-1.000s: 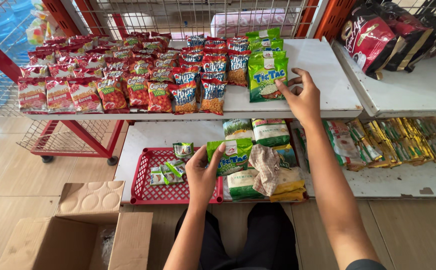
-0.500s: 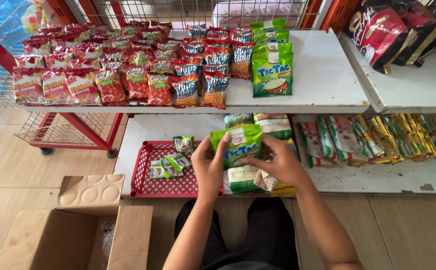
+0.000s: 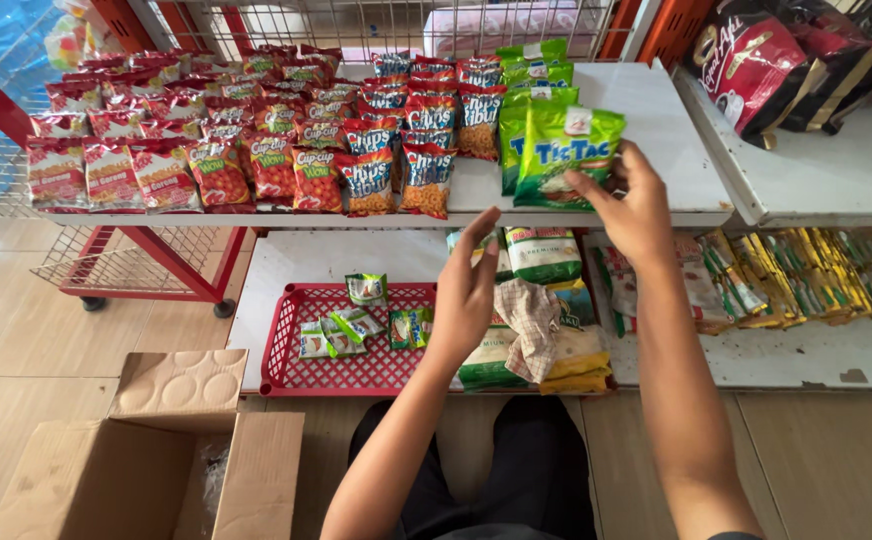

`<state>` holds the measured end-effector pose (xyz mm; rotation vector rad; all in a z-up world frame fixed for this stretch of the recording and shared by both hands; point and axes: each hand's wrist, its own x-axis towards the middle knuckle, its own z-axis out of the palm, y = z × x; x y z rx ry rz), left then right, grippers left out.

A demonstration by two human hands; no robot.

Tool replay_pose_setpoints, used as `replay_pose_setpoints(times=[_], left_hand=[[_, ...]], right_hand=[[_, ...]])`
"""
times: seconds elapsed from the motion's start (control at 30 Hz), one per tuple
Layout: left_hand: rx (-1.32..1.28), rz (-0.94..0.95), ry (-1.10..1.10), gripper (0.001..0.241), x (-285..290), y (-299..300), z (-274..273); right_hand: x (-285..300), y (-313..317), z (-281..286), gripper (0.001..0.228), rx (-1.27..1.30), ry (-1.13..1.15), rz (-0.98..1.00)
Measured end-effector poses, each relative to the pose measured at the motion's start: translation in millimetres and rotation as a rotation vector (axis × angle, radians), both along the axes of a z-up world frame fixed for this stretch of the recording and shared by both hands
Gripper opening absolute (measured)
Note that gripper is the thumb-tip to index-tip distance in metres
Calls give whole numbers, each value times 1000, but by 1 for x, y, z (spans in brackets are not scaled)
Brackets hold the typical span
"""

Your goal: The person restocks shelves with various packaged goods, including Tic Tac mints, Sunlight detergent, and Rinso soap. They pick up items from a red basket and a cardboard box, arrange them on wire shelves, and close the box.

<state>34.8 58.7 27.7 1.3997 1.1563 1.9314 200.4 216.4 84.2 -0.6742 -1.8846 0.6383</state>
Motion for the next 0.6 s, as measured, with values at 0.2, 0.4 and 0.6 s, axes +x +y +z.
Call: replay_pose_setpoints(times=[0.2, 0.4, 0.6], left_hand=[[69, 90, 126, 45, 0, 17, -6], [-58, 51, 80, 48, 0, 30, -2], [-49, 58, 102, 52, -1, 61, -4]], right_hand=[[-7, 7, -9, 42, -20, -80, -19], [-12, 5, -12, 72, 70, -106, -181], [-14, 6, -18, 79, 124, -134, -213]])
